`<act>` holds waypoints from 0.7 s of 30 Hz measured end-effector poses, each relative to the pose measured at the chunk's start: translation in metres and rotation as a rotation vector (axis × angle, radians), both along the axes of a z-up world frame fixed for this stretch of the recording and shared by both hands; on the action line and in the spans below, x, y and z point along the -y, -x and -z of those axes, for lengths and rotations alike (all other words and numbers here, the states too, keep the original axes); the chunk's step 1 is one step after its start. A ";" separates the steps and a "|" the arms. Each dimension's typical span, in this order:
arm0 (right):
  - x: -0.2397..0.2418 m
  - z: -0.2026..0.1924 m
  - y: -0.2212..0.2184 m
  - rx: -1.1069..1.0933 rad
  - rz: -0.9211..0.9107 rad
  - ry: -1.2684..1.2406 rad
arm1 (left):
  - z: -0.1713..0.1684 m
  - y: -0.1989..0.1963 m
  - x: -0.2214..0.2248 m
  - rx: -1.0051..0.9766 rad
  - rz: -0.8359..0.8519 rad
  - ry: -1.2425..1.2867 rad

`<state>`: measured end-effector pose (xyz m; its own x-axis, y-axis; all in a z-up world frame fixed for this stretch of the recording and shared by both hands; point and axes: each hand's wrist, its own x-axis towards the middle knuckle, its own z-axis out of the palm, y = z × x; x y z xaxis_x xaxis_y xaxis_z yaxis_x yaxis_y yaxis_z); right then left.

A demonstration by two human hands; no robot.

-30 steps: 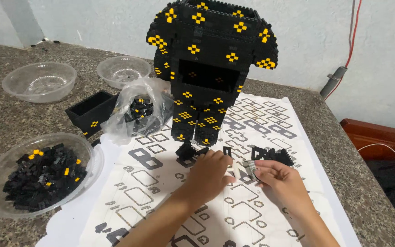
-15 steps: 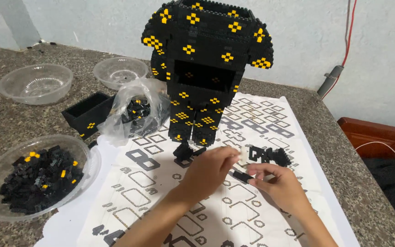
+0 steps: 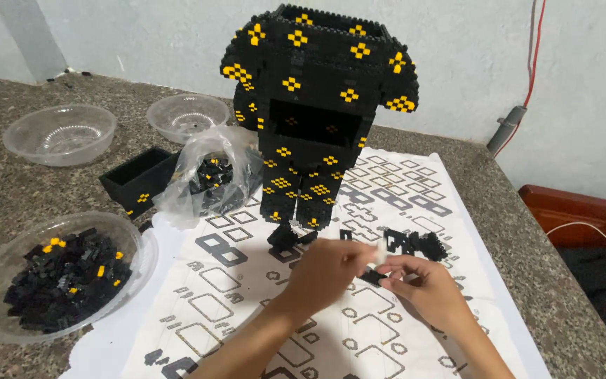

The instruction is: Assembling a large structure using small black and yellow building blocks

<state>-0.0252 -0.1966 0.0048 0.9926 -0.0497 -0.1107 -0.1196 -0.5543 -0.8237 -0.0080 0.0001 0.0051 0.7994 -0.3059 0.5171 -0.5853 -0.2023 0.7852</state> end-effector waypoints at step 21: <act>0.002 0.008 -0.008 -0.019 0.033 -0.040 | 0.032 -0.010 -0.001 0.168 -0.186 -0.323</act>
<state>-0.0175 -0.1988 -0.0029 0.9883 -0.0773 -0.1317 -0.1527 -0.5163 -0.8427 0.0023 0.0007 -0.0264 0.7690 -0.3320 0.5462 -0.6301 -0.5377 0.5602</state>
